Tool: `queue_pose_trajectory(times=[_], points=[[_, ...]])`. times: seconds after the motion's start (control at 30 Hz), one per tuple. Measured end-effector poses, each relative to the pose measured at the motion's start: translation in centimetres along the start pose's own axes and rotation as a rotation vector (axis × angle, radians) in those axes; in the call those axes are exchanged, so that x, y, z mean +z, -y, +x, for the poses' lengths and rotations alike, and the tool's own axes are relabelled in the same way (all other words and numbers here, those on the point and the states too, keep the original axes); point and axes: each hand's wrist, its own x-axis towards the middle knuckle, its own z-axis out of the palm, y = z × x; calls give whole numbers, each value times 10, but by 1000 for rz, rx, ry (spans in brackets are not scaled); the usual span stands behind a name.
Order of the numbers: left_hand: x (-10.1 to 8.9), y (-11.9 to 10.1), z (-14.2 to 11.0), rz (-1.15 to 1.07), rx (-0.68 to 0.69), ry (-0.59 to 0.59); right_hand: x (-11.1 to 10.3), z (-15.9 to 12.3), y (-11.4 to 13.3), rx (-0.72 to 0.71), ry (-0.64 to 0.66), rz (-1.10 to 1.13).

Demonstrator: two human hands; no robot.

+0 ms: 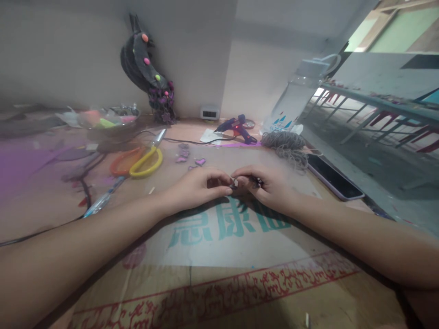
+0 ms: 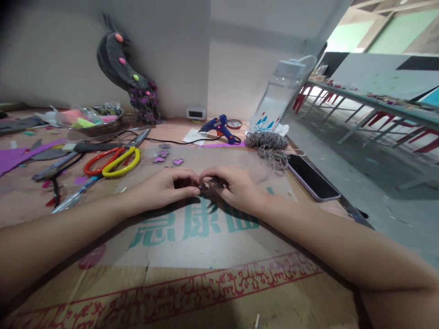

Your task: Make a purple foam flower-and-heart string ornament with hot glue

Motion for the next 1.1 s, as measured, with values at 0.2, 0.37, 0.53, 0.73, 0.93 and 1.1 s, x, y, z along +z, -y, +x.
queue_pose_trajectory(times=[0.2,0.37,0.53,0.73,0.93,1.1], points=[[1,0,-1,19,27,-6,0,0,1,-18,0,0],[2,1,-1,60,19,-27,0,0,2,-8,16,0],[2,1,-1,94,47,-36,0,0,2,-39,2,-18],[1,1,-1,90,72,-29,-1,0,1,-22,9,-19],[1,4,-1,-40,-24,-30,-1,0,1,-13,20,-6],[1,3,-1,-86,-57,-39,-1,0,0,-20,12,-5]])
